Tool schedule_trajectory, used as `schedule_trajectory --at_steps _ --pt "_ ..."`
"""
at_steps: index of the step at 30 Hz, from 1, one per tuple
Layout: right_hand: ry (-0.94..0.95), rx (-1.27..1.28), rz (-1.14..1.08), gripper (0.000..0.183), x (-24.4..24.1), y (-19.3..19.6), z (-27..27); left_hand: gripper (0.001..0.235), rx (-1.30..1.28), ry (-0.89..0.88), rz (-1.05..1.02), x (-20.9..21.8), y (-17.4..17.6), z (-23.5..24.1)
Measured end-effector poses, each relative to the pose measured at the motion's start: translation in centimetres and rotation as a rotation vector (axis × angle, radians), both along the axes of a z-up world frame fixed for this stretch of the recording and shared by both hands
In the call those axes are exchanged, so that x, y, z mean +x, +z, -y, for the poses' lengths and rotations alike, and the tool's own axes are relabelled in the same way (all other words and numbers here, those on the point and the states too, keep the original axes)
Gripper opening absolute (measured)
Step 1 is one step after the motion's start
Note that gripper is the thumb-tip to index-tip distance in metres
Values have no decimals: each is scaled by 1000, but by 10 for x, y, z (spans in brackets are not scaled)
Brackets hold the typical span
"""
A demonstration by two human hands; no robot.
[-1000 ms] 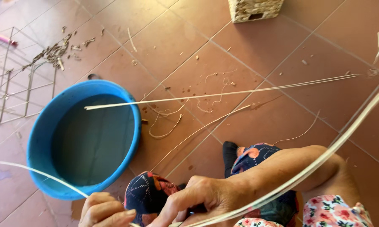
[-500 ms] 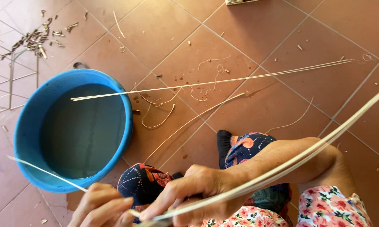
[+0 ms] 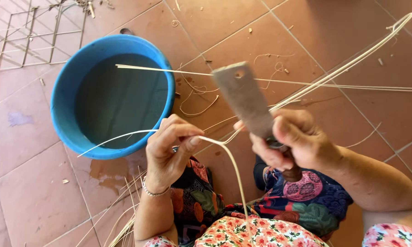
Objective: The person sits on a tiled floor and uses a large knife to split long bamboo sticks into thin strips. The person holds the sticks with one hand and uses the knife with the other to carefully shave and separate the bamboo into finer strands.
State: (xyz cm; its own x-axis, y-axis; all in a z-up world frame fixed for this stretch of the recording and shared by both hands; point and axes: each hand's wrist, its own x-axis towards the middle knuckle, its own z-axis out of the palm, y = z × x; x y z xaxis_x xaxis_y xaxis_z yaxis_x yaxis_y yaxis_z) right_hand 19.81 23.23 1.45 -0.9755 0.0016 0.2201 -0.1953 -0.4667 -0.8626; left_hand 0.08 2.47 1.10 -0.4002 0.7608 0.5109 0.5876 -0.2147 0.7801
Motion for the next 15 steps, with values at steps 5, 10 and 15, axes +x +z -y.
schedule_trajectory --at_steps 5,10,15 --pt "-105 18 75 51 -8 -2 -15 9 -11 36 -57 -7 -12 -8" --pt "-215 -18 191 54 -23 -9 -32 11 -29 -13 69 -11 -29 -14" --pt "-299 5 247 57 -31 -18 -50 20 -84 -74 474 -15 -37 -17"
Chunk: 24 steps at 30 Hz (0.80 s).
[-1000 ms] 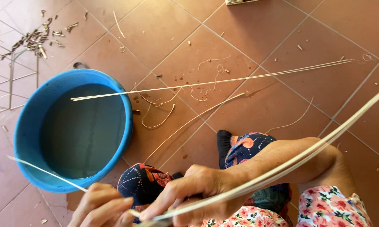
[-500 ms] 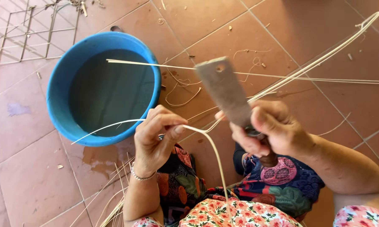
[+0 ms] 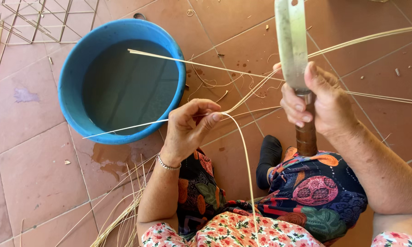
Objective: The person sits on a tiled floor and uses a large knife to split long bamboo sticks into thin strips. The person holds the sticks with one hand and uses the knife with the other to carefully shave and separate the bamboo into finer strands.
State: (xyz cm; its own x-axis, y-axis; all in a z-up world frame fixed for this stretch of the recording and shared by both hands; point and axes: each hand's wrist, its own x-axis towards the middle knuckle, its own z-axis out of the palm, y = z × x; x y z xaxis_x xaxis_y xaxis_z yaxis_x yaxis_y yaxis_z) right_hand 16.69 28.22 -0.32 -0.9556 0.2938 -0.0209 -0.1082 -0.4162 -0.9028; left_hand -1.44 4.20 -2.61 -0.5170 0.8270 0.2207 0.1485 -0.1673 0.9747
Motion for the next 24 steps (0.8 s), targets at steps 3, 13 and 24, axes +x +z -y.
schedule_trajectory --at_steps 3,13,24 --pt "-45 25 27 57 -1 -5 -7 24 -19 78 -136 -6 -4 -3" --pt "-148 72 65 57 -7 -24 -27 43 -266 280 -348 -35 -34 -9" --pt "-31 39 -44 66 -2 -23 -30 33 -161 282 -334 -42 -59 -20"
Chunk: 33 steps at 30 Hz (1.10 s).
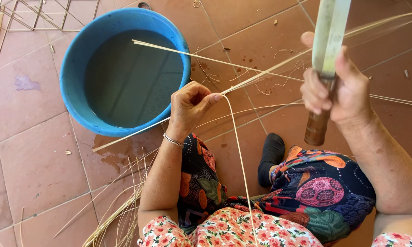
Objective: The person sits on a tiled floor and uses a large knife to split long bamboo sticks into thin strips. The person holds the sticks with one hand and uses the knife with the other to carefully shave and separate the bamboo into finer strands.
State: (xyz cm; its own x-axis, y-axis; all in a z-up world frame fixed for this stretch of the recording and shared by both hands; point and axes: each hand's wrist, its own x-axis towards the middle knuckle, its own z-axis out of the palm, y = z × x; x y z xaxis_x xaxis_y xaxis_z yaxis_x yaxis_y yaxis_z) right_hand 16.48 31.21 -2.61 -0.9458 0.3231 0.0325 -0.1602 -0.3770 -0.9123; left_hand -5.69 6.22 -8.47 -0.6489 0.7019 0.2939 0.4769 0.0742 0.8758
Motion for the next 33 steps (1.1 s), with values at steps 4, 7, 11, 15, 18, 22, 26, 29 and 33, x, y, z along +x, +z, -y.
schedule_trajectory --at_steps 4,7,11,15,18,22,26,29,33 --pt "350 -70 18 67 -12 0 26 33 22 1 95 4 -9 -11" --pt "377 -53 138 51 -25 -8 47 35 41 1 156 10 -11 -17" --pt "397 -120 198 48 -41 -9 58 32 33 -10 239 15 -12 -20" --pt "416 -94 234 46 -47 -10 60 32 64 -43 328 14 -15 -21" --pt "459 -181 248 40 -50 -17 56 32 66 -77 388 12 -20 -22" --pt "523 -322 214 35 -50 -25 53 34 71 -125 447 10 -22 -21" --pt "552 -383 207 35 -50 -29 53 35 45 -140 499 11 -21 -20" --pt "528 -383 205 30 -50 -35 54 35 47 -134 475 10 -22 -20" --pt "425 -165 236 31 -49 -36 55 33 33 -141 405 9 -20 -17"
